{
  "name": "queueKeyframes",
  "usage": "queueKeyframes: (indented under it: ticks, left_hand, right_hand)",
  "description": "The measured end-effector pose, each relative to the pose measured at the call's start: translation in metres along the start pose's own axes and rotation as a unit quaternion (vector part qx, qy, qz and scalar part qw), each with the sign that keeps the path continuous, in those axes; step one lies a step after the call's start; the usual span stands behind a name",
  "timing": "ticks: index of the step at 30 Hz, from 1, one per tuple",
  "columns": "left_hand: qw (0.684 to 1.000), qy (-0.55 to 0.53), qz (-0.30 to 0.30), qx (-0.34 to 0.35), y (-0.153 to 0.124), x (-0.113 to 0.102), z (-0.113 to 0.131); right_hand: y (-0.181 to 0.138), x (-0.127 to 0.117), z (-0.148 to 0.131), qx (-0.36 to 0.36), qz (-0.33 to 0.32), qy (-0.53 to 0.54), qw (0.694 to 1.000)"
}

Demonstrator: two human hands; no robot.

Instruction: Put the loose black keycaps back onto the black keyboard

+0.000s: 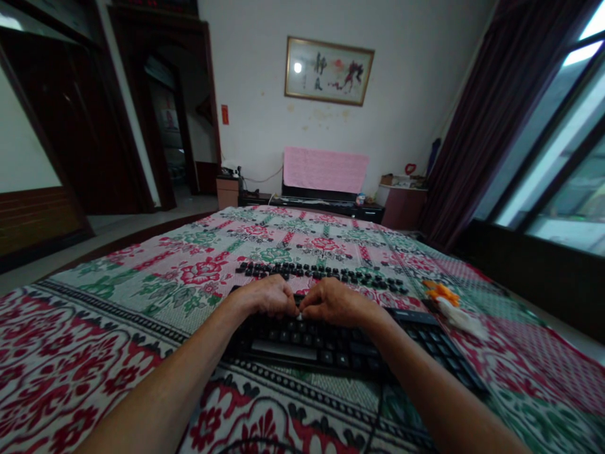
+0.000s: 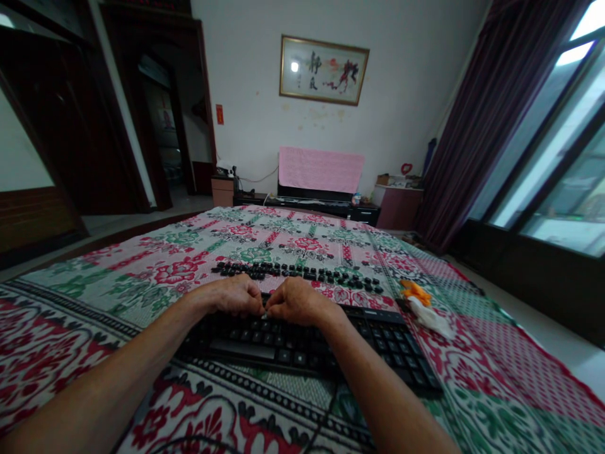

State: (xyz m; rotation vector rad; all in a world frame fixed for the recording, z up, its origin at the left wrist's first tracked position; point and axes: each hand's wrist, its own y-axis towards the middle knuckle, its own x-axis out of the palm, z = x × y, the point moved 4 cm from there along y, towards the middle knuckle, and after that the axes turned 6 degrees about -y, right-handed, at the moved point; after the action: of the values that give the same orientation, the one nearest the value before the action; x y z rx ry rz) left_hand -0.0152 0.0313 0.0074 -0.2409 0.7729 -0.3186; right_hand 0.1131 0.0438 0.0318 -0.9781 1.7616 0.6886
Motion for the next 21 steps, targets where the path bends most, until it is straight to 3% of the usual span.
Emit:
queueKeyframes:
  ticks: [16,21]
  left_hand:
    - [1.000,-0.001,0.026,-0.013,-0.0021,0.0001,0.0044]
    - [0.999,0.004,0.031,-0.027,0.0012,0.0006,0.0017]
  right_hand:
    - [0.0016,0.0051,0.0044,-0.003,0.008,-0.008,1.000]
    - [-0.0002,0.0045,0.0029,0.012,-0.021,0.013,1.000]
